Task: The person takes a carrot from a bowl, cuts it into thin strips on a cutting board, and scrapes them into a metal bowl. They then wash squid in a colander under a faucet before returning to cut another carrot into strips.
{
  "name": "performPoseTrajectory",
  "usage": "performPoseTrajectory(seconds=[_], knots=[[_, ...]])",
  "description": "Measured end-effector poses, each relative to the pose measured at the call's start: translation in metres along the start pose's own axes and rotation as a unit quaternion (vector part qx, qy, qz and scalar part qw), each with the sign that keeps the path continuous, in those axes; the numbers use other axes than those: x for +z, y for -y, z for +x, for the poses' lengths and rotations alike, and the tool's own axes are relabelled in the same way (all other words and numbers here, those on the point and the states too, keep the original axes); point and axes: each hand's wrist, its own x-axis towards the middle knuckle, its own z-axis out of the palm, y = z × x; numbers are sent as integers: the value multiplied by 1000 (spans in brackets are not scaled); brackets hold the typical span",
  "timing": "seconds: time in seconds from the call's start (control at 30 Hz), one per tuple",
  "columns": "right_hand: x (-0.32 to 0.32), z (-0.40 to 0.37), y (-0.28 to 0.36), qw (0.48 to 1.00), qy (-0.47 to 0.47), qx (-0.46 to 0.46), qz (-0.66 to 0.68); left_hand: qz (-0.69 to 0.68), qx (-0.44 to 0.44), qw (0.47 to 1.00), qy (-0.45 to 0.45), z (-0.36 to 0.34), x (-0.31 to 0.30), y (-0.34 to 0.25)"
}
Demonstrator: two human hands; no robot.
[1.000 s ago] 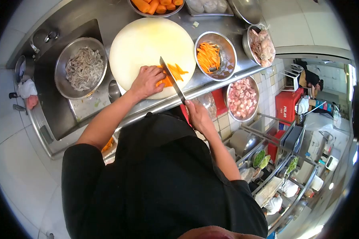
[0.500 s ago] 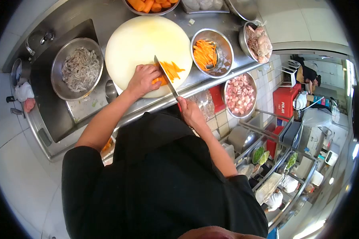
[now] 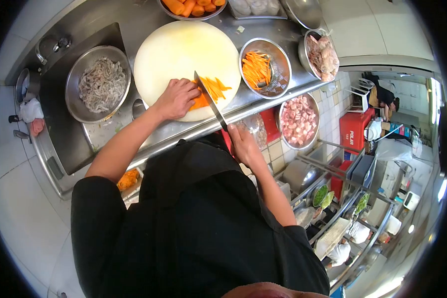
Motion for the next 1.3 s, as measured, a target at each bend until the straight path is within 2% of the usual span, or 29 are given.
performPoseTrajectory(seconds=[0.1, 0.2, 0.3, 0.37, 0.47, 0.53, 0.63, 0.8, 0.87, 0.97, 1.03, 1.2, 1.3], knots=[[7, -2, -7, 998, -25, -14, -52, -14, -9, 1000, 5, 0, 1, -1], [25, 25, -7, 999, -25, -5, -46, -8, -16, 1000, -17, -1, 3, -3], [25, 32, -6, 1000, -4, 18, -15, -35, -37, 999, 10, -2, 2, -2], [14, 18, -1, 1000, -5, -10, -2, -34, -19, 999, -13, -1, 3, 1], [16, 8, -6, 1000, -13, -14, -18, -34, -21, 999, -37, -4, 5, -1], [35, 22, -15, 995, -56, -24, -79, -39, -24, 998, -40, -5, 8, -3], [30, 28, -9, 998, -9, 26, -58, -42, -21, 998, -41, -7, 9, 0], [22, 8, -8, 1000, -5, -17, -24, -44, -17, 997, -63, -8, 9, 0], [33, 23, -11, 996, -16, -6, -91, -60, -19, 996, -62, -10, 12, 0], [27, 21, 0, 998, 14, 42, -51, -66, -11, 995, -80, -12, 15, 1], [19, -2, 14, 1000, 6, 0, 19, -64, -2, 993, -98, -9, 13, 4], [40, 14, -2, 998, -35, -22, -40, -71, 9, 991, -111, -10, 18, 7], [42, 19, -5, 1000, -19, -11, -15, -91, 5, 990, -111, -10, 13, 6]])
